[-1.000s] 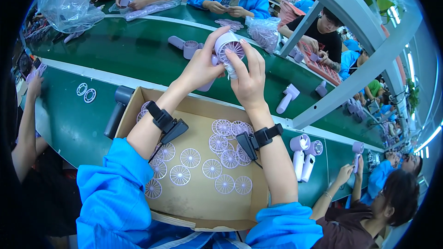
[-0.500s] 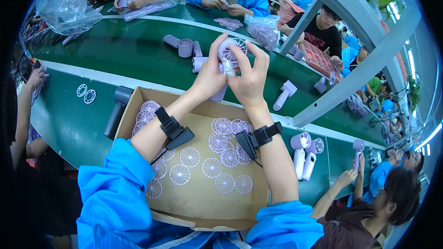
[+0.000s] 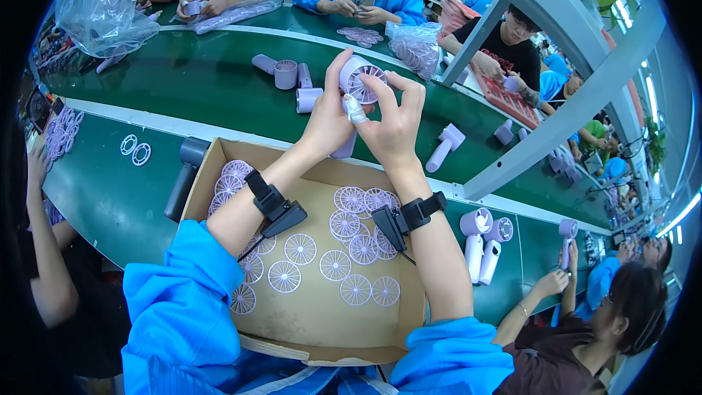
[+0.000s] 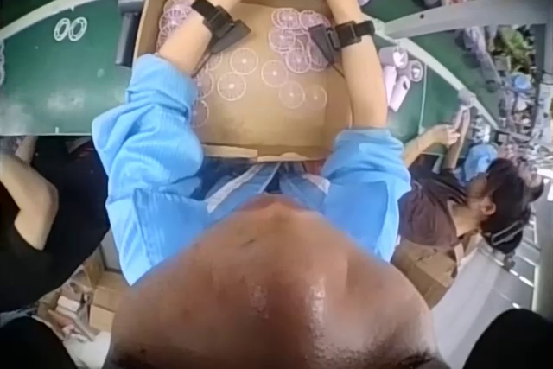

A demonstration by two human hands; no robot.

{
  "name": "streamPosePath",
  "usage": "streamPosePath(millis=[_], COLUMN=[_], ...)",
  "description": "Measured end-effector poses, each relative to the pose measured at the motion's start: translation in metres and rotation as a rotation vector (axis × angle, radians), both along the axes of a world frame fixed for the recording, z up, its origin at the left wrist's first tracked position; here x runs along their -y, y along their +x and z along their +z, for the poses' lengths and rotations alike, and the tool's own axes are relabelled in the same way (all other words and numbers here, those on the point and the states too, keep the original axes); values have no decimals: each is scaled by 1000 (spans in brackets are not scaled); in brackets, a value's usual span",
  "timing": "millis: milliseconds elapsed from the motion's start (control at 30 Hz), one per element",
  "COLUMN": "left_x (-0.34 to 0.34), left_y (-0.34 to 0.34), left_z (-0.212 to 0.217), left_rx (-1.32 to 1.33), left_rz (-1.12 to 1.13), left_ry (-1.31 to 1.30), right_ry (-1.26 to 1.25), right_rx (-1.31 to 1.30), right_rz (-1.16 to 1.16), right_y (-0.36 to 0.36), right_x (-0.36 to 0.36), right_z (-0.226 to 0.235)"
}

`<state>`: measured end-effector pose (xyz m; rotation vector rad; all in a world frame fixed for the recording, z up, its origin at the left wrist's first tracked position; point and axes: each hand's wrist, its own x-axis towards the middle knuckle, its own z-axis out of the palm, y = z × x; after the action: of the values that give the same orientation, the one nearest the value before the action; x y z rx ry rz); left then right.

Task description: The person assembles handheld fans by picking up a fan body, inserting a fan blade, and pressing a fan cover onto the front. The person then places the assembled fan onto the conveyor belt and repeats the process.

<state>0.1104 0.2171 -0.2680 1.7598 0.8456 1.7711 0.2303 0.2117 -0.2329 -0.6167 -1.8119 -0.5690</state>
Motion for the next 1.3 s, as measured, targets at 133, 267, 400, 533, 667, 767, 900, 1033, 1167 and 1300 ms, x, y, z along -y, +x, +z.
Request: streamPosePath(millis=[133, 267, 400, 533, 667, 767, 900, 1033, 1167, 1300], left_x=[4, 6, 5, 5, 5, 6, 6, 7, 2, 6], left_y=[3, 4, 3, 5, 5, 6, 4, 6, 5, 5], left_z=[1, 3, 1, 1, 1, 1, 1, 1, 1, 2], left_rx=[-29, -26, -30, -36, -22, -16, -14, 19, 104, 119], left_rz=[63, 87, 89, 94, 68, 78, 67, 58, -4, -57], left_ry=[-12, 3, 13, 11, -32, -25, -65, -68, -96, -169], right_ry=[-5, -11, -6, -13, -31, -40, -44, -51, -53, -46], right_rx=[-20, -9, -21, -20, -36, -37, -37, -38, -38, -27], right_rz=[5, -8, -4, -4, 7, 3, 10, 18, 14, 17], right_y=[3, 2, 1, 2, 1, 2, 0, 1, 2, 3], right_x=[0, 2, 1, 1, 2, 1, 1, 1, -2, -1], right_z=[-1, 1, 1, 0, 1, 0, 0, 0, 0, 1])
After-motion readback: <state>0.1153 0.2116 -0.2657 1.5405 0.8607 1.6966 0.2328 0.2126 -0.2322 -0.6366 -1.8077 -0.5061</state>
